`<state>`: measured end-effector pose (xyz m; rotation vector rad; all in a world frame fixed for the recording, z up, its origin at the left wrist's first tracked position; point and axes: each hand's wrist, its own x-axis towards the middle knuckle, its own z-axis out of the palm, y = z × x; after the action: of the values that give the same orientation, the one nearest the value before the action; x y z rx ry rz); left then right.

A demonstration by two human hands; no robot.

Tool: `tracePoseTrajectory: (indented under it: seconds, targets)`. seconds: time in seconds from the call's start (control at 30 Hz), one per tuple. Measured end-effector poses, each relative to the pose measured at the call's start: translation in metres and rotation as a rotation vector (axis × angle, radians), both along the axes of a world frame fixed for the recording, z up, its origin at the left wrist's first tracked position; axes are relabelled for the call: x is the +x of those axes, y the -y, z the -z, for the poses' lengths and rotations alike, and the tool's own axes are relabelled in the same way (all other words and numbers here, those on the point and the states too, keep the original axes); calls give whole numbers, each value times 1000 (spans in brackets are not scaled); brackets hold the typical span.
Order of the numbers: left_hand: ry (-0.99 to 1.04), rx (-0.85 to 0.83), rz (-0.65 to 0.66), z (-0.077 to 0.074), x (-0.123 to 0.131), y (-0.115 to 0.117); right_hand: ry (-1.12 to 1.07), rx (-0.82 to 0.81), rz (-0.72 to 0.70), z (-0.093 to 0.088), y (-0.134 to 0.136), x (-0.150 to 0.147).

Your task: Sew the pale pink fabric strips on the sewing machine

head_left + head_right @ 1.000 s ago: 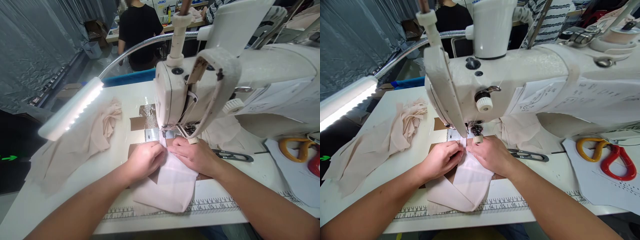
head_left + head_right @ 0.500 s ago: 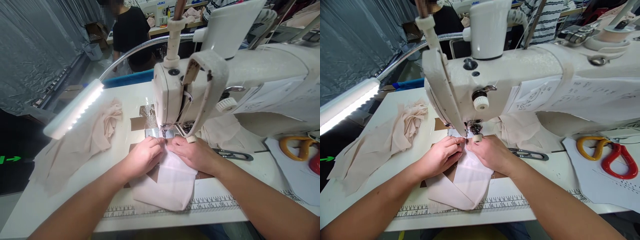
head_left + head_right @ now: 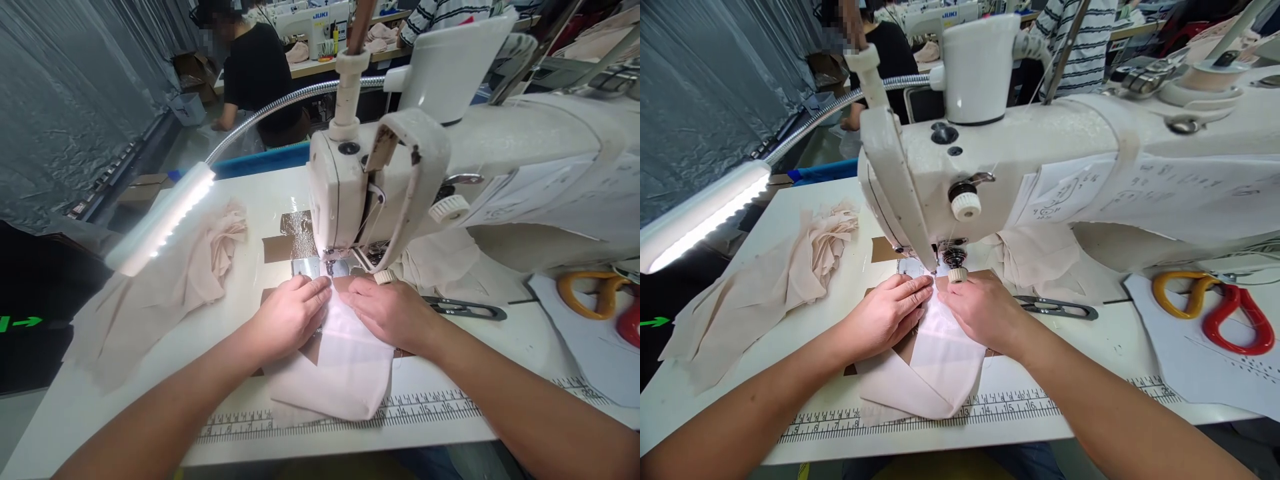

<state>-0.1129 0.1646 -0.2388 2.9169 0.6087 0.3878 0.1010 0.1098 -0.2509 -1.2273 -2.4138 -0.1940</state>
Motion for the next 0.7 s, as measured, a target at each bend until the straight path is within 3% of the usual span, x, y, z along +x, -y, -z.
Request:
tracePoseTrajectory:
  seconds: [0.53,0.7]
  targets:
    - [3,-100,-59,0,-3,-14,-19,-52,122,2,2,-8]
    - [36,-118,39,1,-4,-17,-18,-64,133,-1,2,-10]
